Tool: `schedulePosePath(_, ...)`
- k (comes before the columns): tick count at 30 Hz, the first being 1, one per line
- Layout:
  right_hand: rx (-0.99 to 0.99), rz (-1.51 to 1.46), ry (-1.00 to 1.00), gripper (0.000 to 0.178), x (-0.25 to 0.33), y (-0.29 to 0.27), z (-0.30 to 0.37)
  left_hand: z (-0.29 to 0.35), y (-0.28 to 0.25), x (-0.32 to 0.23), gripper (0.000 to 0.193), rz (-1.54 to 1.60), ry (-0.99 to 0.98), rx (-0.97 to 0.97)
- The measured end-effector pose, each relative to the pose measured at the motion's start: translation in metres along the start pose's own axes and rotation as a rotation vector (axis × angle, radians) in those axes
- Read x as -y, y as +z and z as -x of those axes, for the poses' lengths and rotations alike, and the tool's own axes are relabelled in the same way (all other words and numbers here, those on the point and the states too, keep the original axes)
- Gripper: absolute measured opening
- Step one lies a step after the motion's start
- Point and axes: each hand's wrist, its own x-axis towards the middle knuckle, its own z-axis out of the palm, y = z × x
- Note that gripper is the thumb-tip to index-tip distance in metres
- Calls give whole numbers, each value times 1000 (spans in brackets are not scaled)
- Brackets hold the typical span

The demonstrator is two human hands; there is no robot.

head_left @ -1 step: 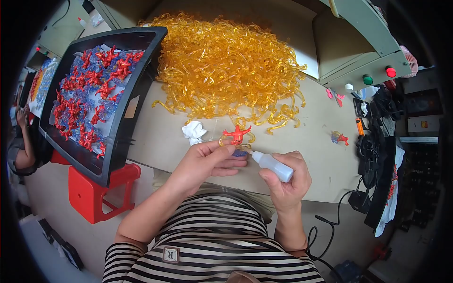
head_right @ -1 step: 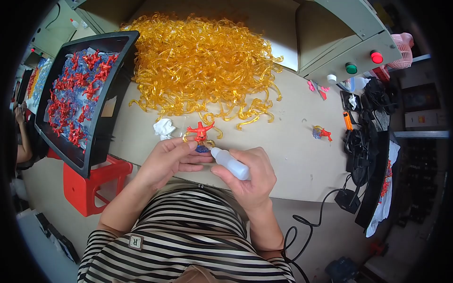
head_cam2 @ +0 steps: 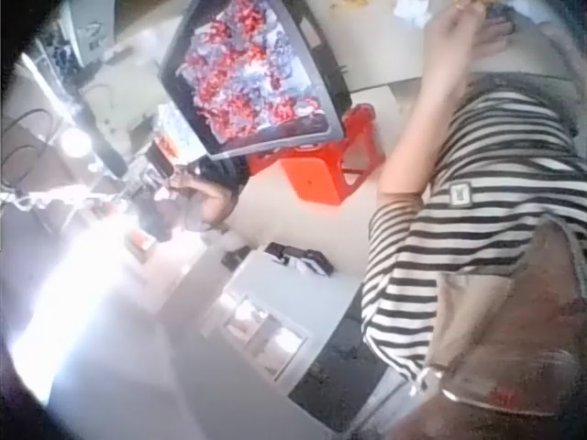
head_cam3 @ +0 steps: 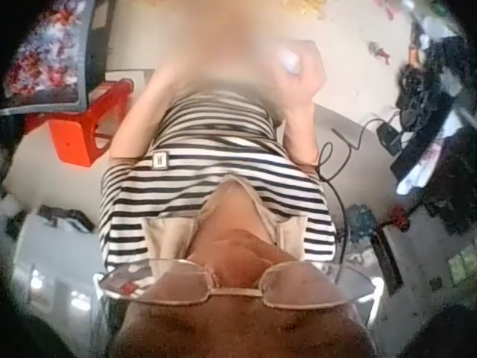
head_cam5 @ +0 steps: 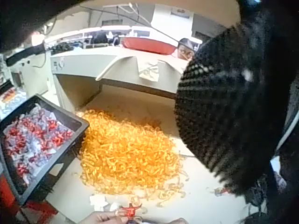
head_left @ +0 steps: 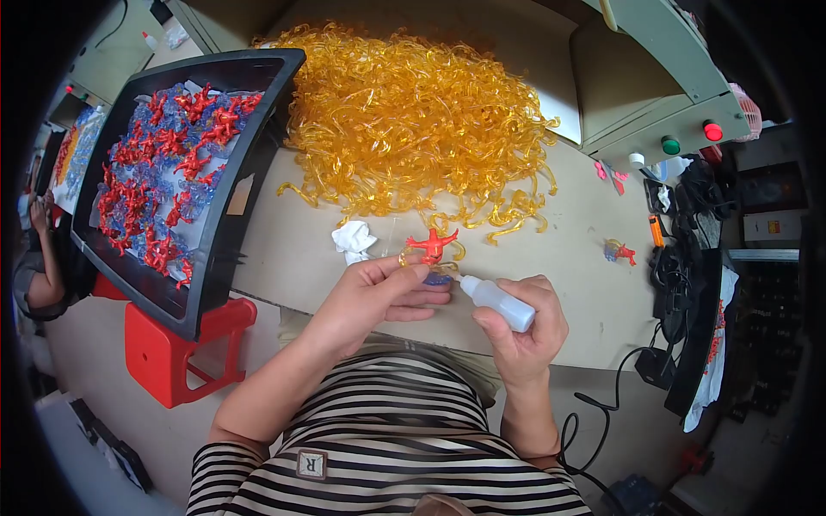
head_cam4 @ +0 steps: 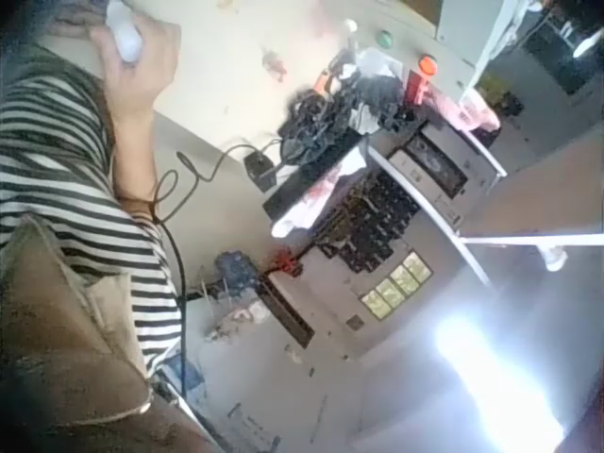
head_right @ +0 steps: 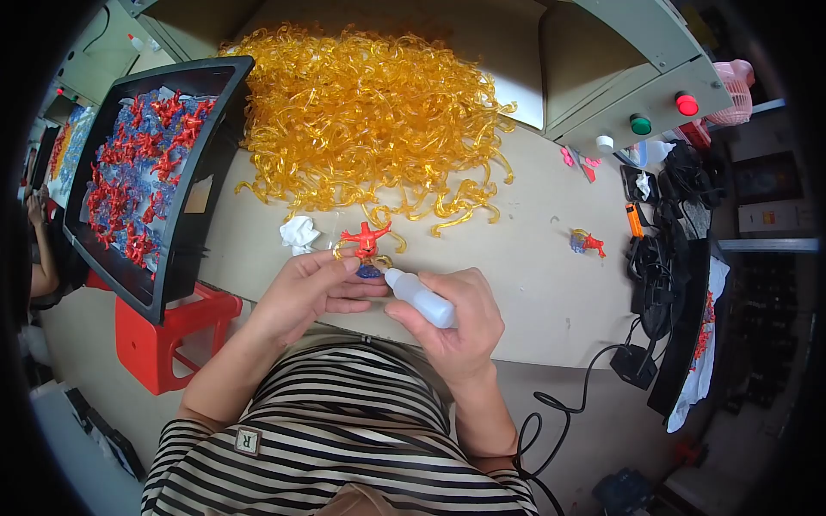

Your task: The person assembles toy figurines by gluing small yellow and red plastic components together with a glue bottle.

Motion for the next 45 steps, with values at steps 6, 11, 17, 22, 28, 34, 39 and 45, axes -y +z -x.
schedulePosePath(6, 7, 0, 6, 40, -2, 0, 1, 0, 1, 0, 31, -2, -6, 1)
schedulePosePath(11, 9, 5, 9, 40, 0, 0, 0, 0, 0, 1, 32, -7, -2, 11)
schedulePosePath(17, 20, 21, -9, 40, 0, 1, 0, 0, 0, 1, 32, -13, -1, 14)
schedulePosePath(22, 13, -9, -5, 40, -2, -1, 1, 1, -1, 0, 32, -16, -2, 24)
schedulePosePath(28, -137, -503, 389, 24, 2, 0, 2, 1, -1, 0, 30, -69, 17, 50)
schedulePosePath(34, 157, -285, 394, 14, -5, 10, -7, 0, -4, 3, 30, -77, 10, 72)
schedulePosePath(39, 233, -73, 173, 20, -9, 13, -12, 1, 0, 3, 30, -117, 41, 89)
schedulePosePath(45, 299, -27, 61, 22, -10, 13, -12, 2, 0, 5, 30, -158, 84, 97)
